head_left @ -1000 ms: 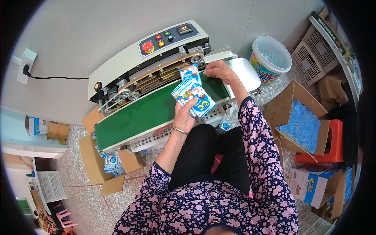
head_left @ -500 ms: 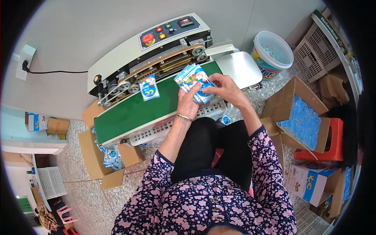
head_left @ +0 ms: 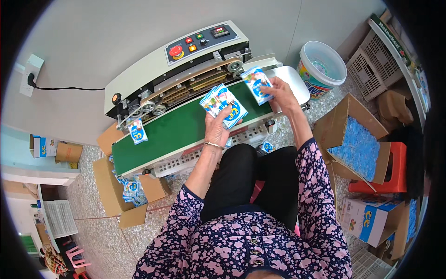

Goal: Sealing small blue plastic bags using a heat sealing machine.

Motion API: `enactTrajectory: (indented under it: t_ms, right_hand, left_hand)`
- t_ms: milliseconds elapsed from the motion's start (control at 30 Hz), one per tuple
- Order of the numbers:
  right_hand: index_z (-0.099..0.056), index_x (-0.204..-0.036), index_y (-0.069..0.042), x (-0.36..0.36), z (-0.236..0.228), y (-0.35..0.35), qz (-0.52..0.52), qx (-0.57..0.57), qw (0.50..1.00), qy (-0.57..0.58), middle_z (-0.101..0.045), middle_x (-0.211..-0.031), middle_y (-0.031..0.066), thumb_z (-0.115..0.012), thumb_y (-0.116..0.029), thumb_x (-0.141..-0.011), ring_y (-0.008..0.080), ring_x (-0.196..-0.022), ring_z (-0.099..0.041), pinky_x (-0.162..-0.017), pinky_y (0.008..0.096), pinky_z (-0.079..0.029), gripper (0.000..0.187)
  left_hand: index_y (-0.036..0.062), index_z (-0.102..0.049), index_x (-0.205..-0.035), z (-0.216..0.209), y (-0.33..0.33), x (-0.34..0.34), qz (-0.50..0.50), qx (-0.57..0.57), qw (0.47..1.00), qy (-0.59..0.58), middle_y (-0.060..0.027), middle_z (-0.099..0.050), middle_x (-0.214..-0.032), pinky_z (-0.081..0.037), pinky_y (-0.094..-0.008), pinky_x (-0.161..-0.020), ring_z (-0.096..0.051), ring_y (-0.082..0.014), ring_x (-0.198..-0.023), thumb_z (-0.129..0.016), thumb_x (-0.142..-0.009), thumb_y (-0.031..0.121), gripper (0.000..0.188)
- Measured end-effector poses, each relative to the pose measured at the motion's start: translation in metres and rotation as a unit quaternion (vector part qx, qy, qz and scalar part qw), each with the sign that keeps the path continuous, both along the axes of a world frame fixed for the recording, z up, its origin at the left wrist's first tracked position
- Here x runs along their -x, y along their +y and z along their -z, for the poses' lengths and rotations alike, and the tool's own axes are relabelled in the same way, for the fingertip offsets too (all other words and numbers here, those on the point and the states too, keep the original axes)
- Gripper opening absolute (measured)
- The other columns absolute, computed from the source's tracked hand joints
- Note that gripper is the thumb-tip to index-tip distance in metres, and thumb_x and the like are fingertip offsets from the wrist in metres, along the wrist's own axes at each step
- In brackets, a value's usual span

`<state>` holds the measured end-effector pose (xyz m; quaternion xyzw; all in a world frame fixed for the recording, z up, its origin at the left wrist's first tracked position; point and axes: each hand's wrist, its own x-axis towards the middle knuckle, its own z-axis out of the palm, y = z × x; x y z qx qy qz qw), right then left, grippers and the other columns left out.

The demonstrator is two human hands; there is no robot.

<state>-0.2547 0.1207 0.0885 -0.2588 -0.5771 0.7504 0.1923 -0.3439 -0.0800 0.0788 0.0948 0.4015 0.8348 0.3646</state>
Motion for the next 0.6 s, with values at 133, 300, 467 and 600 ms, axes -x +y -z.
enactTrajectory:
  t_ms: [133, 300, 467, 600]
  right_hand:
    - [-0.056, -0.093, -0.004, 0.014, 0.006, 0.024, 0.038, 0.001, 0.999, -0.025, -0.063, -0.077, 0.0021, -0.070, -0.011, -0.079, 0.0071, -0.062, -0.058, -0.053, 0.0197, -0.044, 0.021]
    - [-0.057, -0.089, -0.005, 0.034, 0.014, 0.034, 0.051, 0.017, 0.998, -0.028, -0.063, -0.075, 0.0022, -0.071, -0.013, -0.079, 0.0053, -0.057, -0.056, -0.049, 0.0184, -0.042, 0.019]
    - [-0.059, -0.095, -0.006, 0.039, 0.008, 0.038, -0.025, -0.055, 0.993, -0.106, -0.064, -0.076, 0.0005, -0.074, -0.015, -0.075, 0.0060, -0.061, -0.056, -0.051, 0.0197, -0.040, 0.027]
    - [-0.060, -0.099, -0.007, 0.043, 0.000, 0.032, -0.062, -0.103, 0.983, -0.136, -0.064, -0.079, -0.0011, -0.076, -0.017, -0.072, 0.0069, -0.067, -0.057, -0.057, 0.0215, -0.040, 0.033]
  left_hand:
    - [0.0064, -0.049, -0.115, 0.000, -0.008, -0.003, 0.008, -0.014, 1.000, 0.002, -0.0068, -0.061, -0.101, -0.059, -0.0372, -0.059, -0.064, -0.0208, -0.086, -0.066, -0.080, 0.006, 0.039]
    - [0.0038, -0.048, -0.117, -0.003, -0.010, -0.011, 0.026, -0.030, 0.999, -0.020, -0.0088, -0.062, -0.102, -0.060, -0.0379, -0.064, -0.065, -0.0210, -0.088, -0.064, -0.080, 0.003, 0.040]
    - [0.0043, -0.047, -0.118, 0.000, -0.010, -0.011, 0.052, -0.023, 0.998, -0.019, -0.0085, -0.061, -0.103, -0.060, -0.0367, -0.061, -0.065, -0.0207, -0.087, -0.064, -0.081, 0.004, 0.041]
    - [0.0043, -0.047, -0.118, 0.003, -0.008, -0.012, 0.045, -0.017, 0.999, -0.024, -0.0086, -0.061, -0.103, -0.059, -0.0355, -0.059, -0.065, -0.0201, -0.086, -0.064, -0.081, 0.004, 0.040]
